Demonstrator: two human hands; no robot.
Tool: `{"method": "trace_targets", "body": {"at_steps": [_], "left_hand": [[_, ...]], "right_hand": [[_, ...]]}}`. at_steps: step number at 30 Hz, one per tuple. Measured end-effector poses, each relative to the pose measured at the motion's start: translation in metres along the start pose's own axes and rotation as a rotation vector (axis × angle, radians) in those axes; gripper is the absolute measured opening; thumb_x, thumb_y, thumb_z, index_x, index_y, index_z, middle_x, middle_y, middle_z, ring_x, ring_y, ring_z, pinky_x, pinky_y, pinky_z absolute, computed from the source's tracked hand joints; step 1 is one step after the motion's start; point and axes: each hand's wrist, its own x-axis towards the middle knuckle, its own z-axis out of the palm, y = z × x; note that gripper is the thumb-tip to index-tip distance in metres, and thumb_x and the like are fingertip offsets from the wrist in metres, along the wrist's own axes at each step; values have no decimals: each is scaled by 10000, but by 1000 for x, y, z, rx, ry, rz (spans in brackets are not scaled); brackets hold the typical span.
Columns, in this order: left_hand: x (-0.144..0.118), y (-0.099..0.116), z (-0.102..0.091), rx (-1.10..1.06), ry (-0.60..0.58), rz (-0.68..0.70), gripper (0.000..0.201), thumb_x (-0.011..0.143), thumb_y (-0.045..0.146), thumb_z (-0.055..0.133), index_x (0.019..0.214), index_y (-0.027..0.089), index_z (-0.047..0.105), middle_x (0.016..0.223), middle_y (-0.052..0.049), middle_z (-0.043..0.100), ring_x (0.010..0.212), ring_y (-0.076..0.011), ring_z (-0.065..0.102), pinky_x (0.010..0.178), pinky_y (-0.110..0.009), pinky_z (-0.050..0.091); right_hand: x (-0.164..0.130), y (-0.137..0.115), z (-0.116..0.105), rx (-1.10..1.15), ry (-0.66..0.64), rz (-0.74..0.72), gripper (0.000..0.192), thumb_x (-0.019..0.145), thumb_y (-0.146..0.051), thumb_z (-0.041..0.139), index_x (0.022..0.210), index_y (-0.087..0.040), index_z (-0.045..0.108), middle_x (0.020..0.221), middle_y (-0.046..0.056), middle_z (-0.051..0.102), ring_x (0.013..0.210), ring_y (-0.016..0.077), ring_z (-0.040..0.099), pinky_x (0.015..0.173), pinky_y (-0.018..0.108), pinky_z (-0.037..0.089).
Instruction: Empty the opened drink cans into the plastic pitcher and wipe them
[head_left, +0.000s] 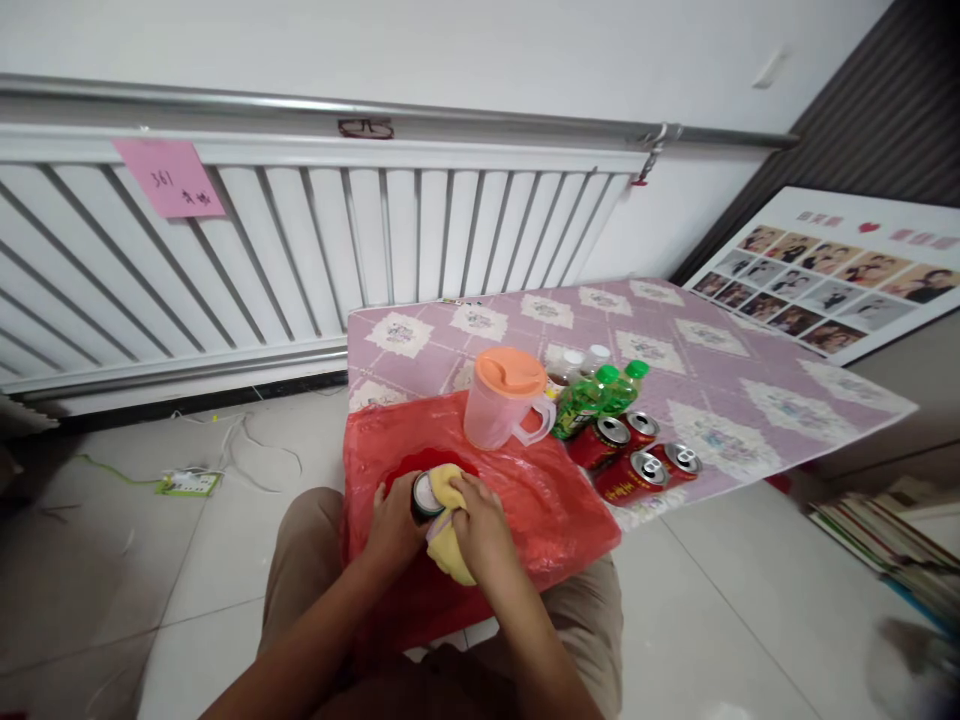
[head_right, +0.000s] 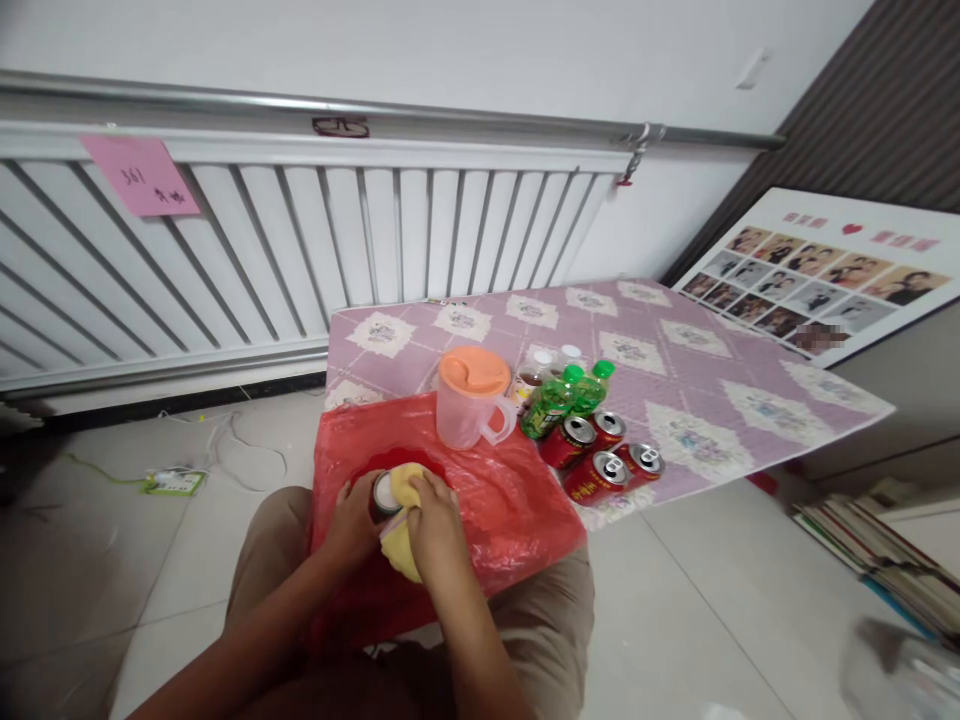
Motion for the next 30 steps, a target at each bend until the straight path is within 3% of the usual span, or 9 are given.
{"method": "trace_targets", "body": {"at_steps": [4,11,14,17,20,25,30], "left_hand": [[3,1,-1,62,-22,5,752,760,313,715,1435,231,394,1434,-129,544,1350,-290,481,1182,-537,245],[8,7,-16,109,-166,-6,759,780,370,681,1463,246,374,1499,-139,469,1393,-315,410,1175,-631,168],[11,6,-27,87,-221,93,816,764,302,668,1499,228,320,1563,-152,378,1449,-324,327,1178,-623,180],[16,3,-34,71,-275,233,741,772,212,618,1472,223,375,1530,-137,437,1428,-299,371,1180,-577,224],[20,2,-34,91,-245,256,685,776,228,646,1429,215,438,1452,-136,521,1358,-302,456,1141,-535,311],[19,8,-26,182,-109,173,717,736,304,741,1391,184,474,1314,-154,578,1212,-325,550,1013,-491,433],[19,4,-24,133,-97,140,721,717,338,755,1369,188,484,1338,-146,557,1246,-332,527,1038,-520,430]], "right_hand": [[-1,12,-4,51,-16,-6,489,745,-50,451,1143,-190,699,1118,100,721,1062,219,656,990,382,497],[-5,13,-1,83,51,-7,487,775,-104,469,1211,-195,667,1290,118,640,1225,238,571,1095,436,417],[-5,12,1,95,45,-3,485,777,-111,473,1211,-192,673,1274,118,651,1207,240,584,1088,441,426],[-5,12,2,111,31,4,506,784,-104,458,1239,-198,658,1264,106,657,1195,226,591,1075,426,437],[-5,12,2,122,10,12,520,775,-81,449,1230,-216,661,1221,87,676,1159,208,609,1061,406,446],[-7,11,3,132,-11,18,516,786,-78,448,1244,-202,650,1235,95,670,1168,208,604,1058,399,446],[-8,10,3,133,-11,21,502,812,-104,438,1269,-166,636,1267,122,648,1203,211,586,1072,392,436]]}}
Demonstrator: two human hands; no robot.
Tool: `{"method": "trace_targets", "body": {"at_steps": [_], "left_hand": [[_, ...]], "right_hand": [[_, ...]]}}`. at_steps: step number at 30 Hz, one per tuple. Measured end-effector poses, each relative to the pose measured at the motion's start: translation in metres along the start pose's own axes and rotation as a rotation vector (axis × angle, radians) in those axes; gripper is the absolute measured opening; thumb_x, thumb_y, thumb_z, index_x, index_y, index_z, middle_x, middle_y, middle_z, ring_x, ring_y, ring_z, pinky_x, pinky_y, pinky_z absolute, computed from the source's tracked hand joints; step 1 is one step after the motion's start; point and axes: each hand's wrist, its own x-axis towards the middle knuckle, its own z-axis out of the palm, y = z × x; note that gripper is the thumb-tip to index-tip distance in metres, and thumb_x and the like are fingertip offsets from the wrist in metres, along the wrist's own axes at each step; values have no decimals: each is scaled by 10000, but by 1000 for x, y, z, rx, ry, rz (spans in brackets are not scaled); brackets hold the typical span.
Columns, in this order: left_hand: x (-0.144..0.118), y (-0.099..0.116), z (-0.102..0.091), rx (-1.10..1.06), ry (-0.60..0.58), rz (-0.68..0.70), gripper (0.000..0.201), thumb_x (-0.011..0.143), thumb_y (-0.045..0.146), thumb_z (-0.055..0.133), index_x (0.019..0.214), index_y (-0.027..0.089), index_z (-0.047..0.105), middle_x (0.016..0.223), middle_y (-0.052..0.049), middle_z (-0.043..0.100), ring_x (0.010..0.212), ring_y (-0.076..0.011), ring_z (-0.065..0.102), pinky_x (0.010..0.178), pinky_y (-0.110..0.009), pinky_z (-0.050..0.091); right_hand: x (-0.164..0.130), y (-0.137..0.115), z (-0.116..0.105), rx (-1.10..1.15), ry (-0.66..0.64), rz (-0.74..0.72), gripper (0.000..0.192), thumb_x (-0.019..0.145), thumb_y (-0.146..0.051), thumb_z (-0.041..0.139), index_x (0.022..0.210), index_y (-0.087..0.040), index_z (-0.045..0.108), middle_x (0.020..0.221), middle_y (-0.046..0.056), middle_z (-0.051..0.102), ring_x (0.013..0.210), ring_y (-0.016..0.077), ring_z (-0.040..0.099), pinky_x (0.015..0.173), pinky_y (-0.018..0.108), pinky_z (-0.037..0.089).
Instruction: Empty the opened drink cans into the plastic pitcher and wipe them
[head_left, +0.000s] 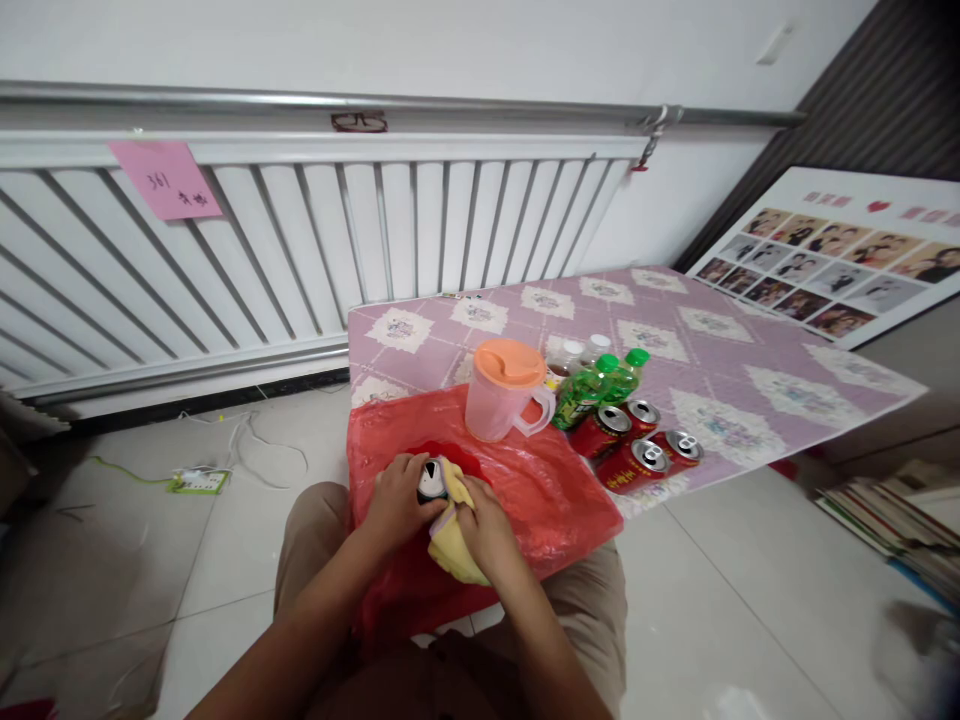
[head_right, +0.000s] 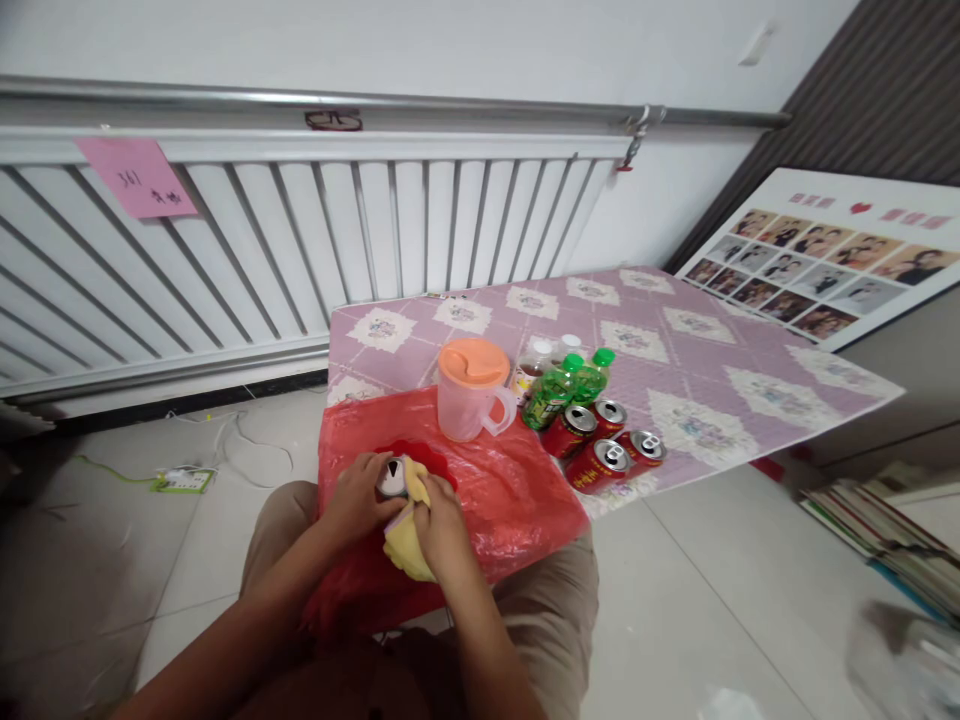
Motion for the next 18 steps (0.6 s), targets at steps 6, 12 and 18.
{"method": "trace_targets", "body": {"at_steps": [6,12,18], "left_hand": [[5,-21,-3,-228,-91,168,780,692,93,654,1427,200,419,1459,-131,502,1370,-265,462,1174,-452,354],[7,-14,7,-183,51,31,586,689,213,765,1232,180,545,1227,-121,622,1174,-289,587,1039,-488,472],[5,-14,7,-226,54,65,857,664,196,766,1429,166,380,1417,-160,501,1350,-310,466,1151,-508,374]], "right_hand": [[-2,0,0,-6,13,-11,510,809,-107,439,1275,-177,633,1261,119,653,1199,219,590,1063,412,447],[-4,-1,2,-25,36,-29,517,790,-102,465,1266,-190,645,1299,122,638,1229,235,575,1089,433,428],[-3,2,0,-33,41,-37,506,805,-113,462,1268,-204,643,1289,115,643,1215,229,587,1072,436,447]]}}
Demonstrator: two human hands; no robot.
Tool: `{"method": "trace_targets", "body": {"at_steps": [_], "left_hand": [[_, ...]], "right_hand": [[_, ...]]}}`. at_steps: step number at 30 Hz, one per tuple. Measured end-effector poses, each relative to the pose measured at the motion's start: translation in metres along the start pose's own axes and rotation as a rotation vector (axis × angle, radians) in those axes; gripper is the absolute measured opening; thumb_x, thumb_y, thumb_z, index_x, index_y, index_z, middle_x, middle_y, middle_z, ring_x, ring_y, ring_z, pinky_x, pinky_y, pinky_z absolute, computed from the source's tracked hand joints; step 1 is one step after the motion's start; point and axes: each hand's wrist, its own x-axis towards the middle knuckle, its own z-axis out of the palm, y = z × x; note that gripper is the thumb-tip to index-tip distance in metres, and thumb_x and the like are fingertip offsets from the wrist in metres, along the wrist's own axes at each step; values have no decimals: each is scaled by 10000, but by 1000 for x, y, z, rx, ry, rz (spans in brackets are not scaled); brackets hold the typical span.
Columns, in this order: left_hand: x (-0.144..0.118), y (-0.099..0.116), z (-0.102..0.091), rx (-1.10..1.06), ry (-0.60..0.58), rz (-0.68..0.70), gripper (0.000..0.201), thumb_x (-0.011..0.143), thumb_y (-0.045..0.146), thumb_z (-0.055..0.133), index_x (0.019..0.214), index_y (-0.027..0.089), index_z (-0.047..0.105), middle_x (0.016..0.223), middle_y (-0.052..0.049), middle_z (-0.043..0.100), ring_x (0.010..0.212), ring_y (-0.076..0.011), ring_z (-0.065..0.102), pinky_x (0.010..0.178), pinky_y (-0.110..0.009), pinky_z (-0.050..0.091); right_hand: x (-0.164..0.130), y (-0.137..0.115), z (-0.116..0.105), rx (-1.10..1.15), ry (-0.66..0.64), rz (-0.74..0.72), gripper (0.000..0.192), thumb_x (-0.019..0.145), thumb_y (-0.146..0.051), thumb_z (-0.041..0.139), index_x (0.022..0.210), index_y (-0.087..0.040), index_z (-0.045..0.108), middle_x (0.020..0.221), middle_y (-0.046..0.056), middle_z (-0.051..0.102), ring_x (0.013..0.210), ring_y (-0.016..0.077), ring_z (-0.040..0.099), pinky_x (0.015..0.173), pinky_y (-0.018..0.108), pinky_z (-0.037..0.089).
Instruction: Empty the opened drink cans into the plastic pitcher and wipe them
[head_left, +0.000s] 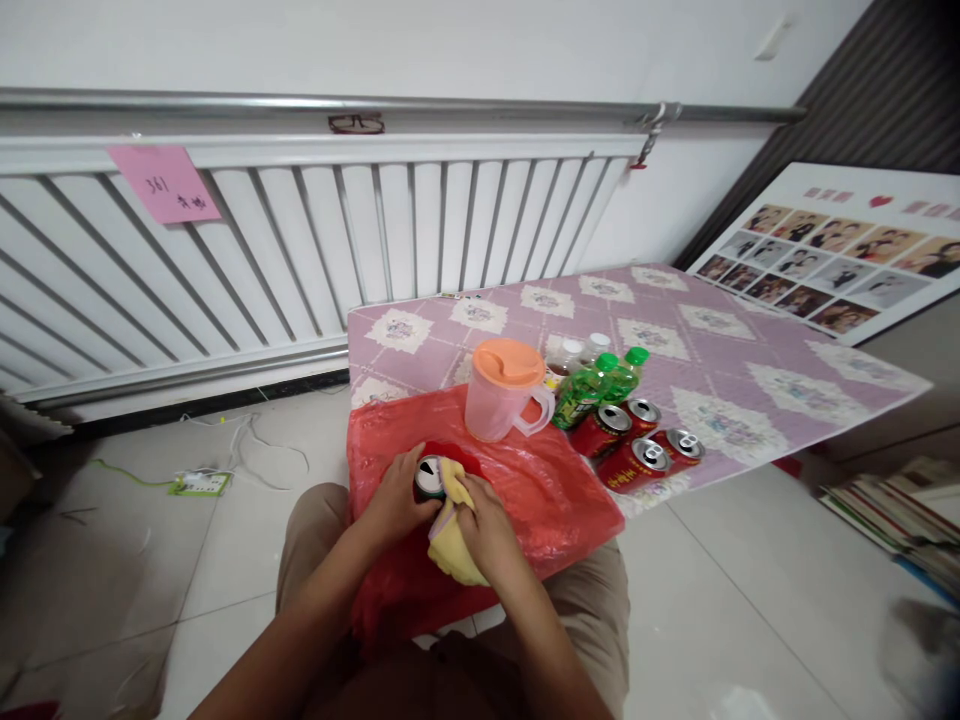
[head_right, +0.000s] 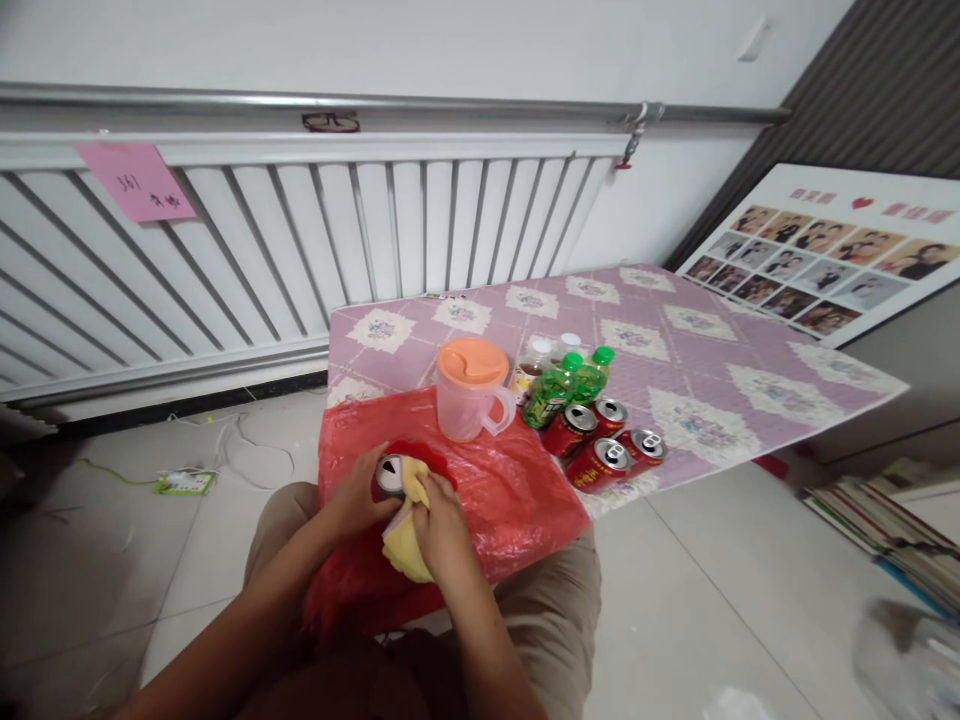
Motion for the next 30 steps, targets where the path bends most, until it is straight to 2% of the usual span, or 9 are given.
{"method": "trace_targets", "body": {"at_steps": [3,6,10,14,16,19,22,25,30], "left_hand": [[2,-6,-5,-40,-103,86,829,692,105,674,1457,175,364,1489,-155,454,1407,-282,417,1194,-489,328],[2,-6,-4,-35,-100,90,752,726,100,638,1434,175,397,1439,-143,510,1362,-257,472,1183,-471,350],[0,8,4,83,8,-31,797,719,197,712,1443,177,380,1380,-153,530,1320,-300,494,1115,-490,412],[1,18,4,180,-3,-119,738,726,268,723,1406,194,445,1278,-140,569,1209,-307,569,1039,-473,462],[3,15,0,154,-41,-72,774,712,261,728,1422,197,429,1323,-143,546,1250,-305,542,1070,-475,438],[6,5,-6,68,-113,48,857,694,182,703,1475,179,349,1487,-159,430,1400,-292,404,1160,-465,358],[8,-1,-8,30,-165,95,769,726,120,629,1451,185,382,1482,-138,461,1396,-254,419,1171,-449,351],[7,4,-3,79,-120,41,724,739,165,649,1424,199,415,1403,-128,528,1319,-265,491,1119,-461,404],[3,18,3,188,10,-113,785,742,297,700,1451,175,386,1334,-169,540,1218,-331,552,1040,-510,447]], "right_hand": [[-1,1,0,0,2,4,496,803,-122,466,1259,-194,649,1282,119,645,1208,233,592,1070,435,449],[-2,0,1,2,3,2,490,807,-124,467,1259,-183,648,1287,127,642,1214,237,589,1078,437,440],[-2,-3,1,-1,9,2,486,817,-129,472,1267,-192,643,1299,128,637,1217,244,584,1081,450,436],[-1,-2,0,-8,13,6,486,810,-122,466,1256,-182,648,1293,136,636,1216,248,584,1081,457,434],[0,-1,0,-10,11,6,477,820,-129,459,1254,-187,647,1288,130,638,1214,240,586,1080,445,437],[-1,1,0,-9,9,4,476,831,-139,447,1262,-187,641,1287,127,636,1219,233,583,1072,427,445],[-1,2,0,-8,7,-2,481,824,-136,447,1262,-181,641,1276,129,641,1211,233,586,1063,425,454],[-1,1,1,-9,4,-9,491,810,-125,455,1260,-180,643,1284,129,638,1220,232,582,1068,423,449],[-1,-1,0,-15,2,-10,484,816,-127,457,1259,-177,645,1297,134,633,1232,237,576,1083,433,437]]}}
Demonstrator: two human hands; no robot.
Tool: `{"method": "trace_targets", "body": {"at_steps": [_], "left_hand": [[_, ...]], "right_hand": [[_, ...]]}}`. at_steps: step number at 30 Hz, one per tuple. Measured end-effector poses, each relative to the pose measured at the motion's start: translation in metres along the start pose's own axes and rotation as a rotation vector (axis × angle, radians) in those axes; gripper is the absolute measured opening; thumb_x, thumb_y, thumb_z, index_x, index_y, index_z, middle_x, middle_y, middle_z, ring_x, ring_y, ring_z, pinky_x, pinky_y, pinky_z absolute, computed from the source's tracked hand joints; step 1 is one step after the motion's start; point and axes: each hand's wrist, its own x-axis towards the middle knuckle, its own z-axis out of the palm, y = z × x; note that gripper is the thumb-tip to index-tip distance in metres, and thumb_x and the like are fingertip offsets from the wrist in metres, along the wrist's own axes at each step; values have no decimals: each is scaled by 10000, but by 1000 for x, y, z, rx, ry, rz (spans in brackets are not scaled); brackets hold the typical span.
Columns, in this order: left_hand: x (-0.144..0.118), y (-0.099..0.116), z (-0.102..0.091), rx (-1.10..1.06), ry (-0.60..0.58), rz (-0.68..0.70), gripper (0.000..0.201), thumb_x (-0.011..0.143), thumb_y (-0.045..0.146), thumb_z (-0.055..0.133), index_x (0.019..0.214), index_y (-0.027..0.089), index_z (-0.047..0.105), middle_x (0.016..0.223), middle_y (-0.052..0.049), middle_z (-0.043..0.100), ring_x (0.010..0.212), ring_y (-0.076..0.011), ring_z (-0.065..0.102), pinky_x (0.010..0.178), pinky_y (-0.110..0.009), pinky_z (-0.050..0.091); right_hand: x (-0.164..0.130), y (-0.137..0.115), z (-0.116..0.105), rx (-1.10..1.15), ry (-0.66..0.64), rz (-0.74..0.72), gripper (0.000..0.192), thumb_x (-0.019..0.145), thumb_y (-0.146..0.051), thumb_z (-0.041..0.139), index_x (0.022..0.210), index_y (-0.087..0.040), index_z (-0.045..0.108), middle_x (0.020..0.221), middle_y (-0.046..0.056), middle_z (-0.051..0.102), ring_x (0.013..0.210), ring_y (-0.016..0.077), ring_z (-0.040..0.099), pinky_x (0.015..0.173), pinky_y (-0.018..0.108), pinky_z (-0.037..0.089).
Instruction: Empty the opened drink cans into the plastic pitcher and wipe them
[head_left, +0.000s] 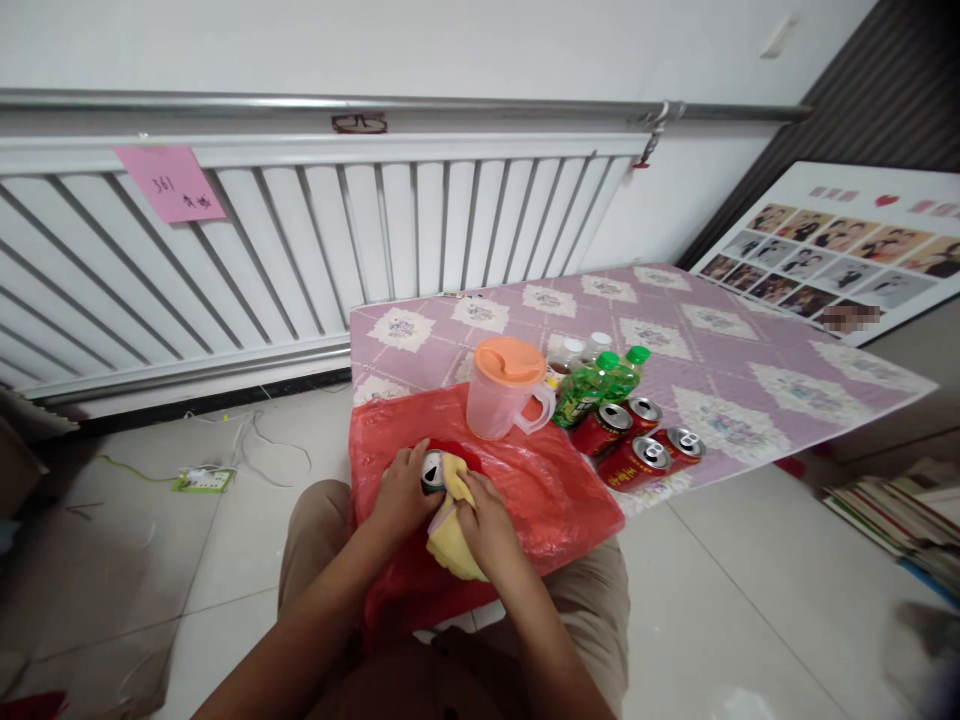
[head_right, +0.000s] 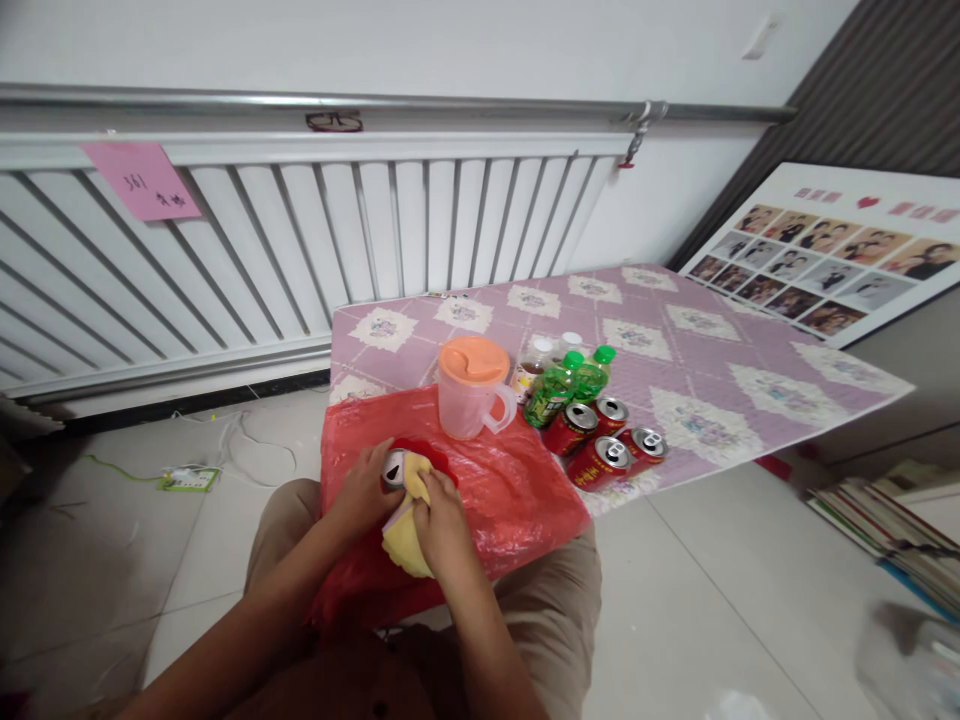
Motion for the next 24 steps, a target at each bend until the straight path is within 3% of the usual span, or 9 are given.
{"method": "trace_targets", "body": {"at_steps": [4,7,10,16,21,24], "left_hand": [[1,-10,-2,-90,-59,110,876,711,241,711,1493,199,318,1431,-160,480,1336,-314,464,1106,-493,399],[4,-19,-3,-149,-110,195,788,739,152,635,1473,207,353,1489,-137,450,1390,-276,415,1151,-485,353],[3,-17,-2,-146,-98,171,721,755,155,624,1439,189,399,1421,-137,514,1336,-266,471,1123,-469,384],[0,-6,-1,-41,-11,12,827,735,259,710,1475,183,348,1337,-156,529,1242,-311,532,1054,-473,431],[3,-19,0,-154,-87,164,825,711,139,676,1471,176,357,1408,-152,484,1330,-274,464,1125,-447,388],[5,-28,2,-201,-104,186,779,724,96,645,1455,172,388,1397,-144,510,1320,-259,476,1134,-459,385]], "right_hand": [[1,0,-1,4,1,-5,476,817,-125,456,1247,-180,652,1281,130,642,1215,233,586,1075,428,445],[0,0,0,9,1,-12,477,819,-127,457,1254,-175,648,1280,133,641,1209,238,587,1070,432,449],[0,1,1,9,-4,-15,483,804,-121,472,1249,-168,653,1290,144,635,1213,255,584,1071,452,446],[0,-1,2,9,-21,-26,478,808,-109,477,1239,-187,668,1303,137,631,1236,260,575,1093,455,431],[1,-2,1,10,-27,-21,497,803,-86,468,1255,-172,655,1315,144,621,1245,260,568,1103,456,422],[0,-4,0,11,-36,-15,513,781,-65,479,1243,-193,662,1300,126,628,1235,251,572,1097,445,428]]}}
